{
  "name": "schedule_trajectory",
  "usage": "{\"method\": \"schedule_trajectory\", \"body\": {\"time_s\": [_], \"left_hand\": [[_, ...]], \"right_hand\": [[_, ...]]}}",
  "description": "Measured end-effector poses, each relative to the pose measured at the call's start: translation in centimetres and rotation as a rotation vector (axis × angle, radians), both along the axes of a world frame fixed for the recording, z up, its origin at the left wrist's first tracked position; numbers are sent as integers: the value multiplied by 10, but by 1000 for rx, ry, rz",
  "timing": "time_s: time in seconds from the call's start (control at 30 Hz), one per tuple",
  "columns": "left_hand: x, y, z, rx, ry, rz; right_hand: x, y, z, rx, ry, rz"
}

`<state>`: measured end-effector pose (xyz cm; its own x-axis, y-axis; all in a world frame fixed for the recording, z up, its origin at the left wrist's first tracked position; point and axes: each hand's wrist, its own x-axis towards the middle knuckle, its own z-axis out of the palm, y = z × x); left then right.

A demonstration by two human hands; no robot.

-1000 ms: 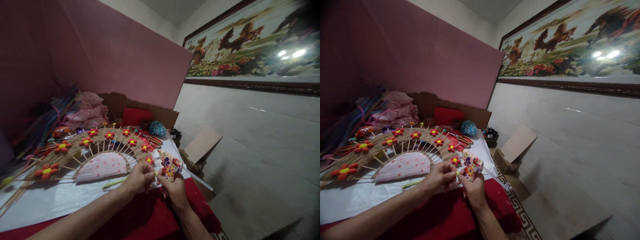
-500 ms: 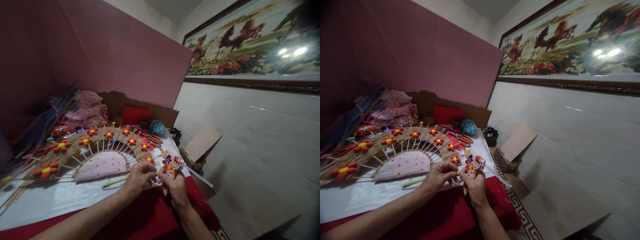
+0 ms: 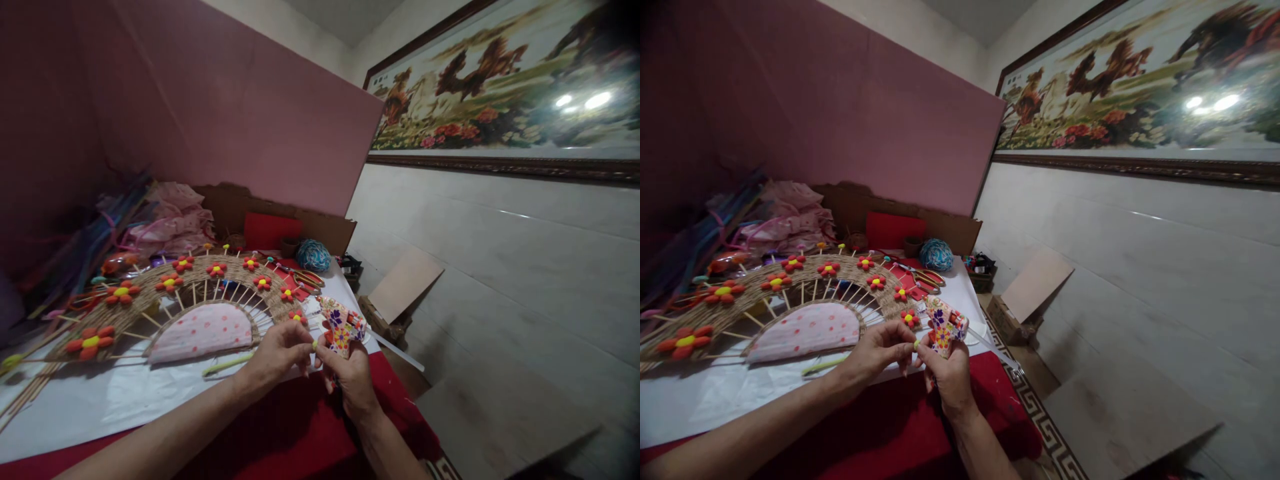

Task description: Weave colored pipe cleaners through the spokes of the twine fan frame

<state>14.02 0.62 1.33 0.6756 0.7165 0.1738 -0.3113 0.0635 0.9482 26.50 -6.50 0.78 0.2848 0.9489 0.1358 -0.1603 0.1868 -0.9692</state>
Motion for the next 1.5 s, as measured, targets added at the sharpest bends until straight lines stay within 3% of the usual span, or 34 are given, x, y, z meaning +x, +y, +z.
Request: {"method": "schedule_trajectory", "body": {"time_s": [0.5, 0.7, 0.77, 1.13, 1.27, 1.5], "left_hand": [[-6, 5, 5, -30, 93, -86], [-5, 2, 3, -421, -12, -202], [-6, 0, 6, -470, -38, -233], [-8, 2, -1, -490, -60, -303], [-8, 3, -3, -506, -50, -278], [-8, 1, 4, -557, -77, -221]], "right_hand": [[0, -2, -1, -30, -14, 6], [1, -1, -1, -3, 27, 2], [1, 0, -2, 15, 12, -21], [-3, -2, 3, -22, -6, -30], [-3, 1, 2, -20, -10, -7], [-5, 6, -3, 13, -91, -90]]}}
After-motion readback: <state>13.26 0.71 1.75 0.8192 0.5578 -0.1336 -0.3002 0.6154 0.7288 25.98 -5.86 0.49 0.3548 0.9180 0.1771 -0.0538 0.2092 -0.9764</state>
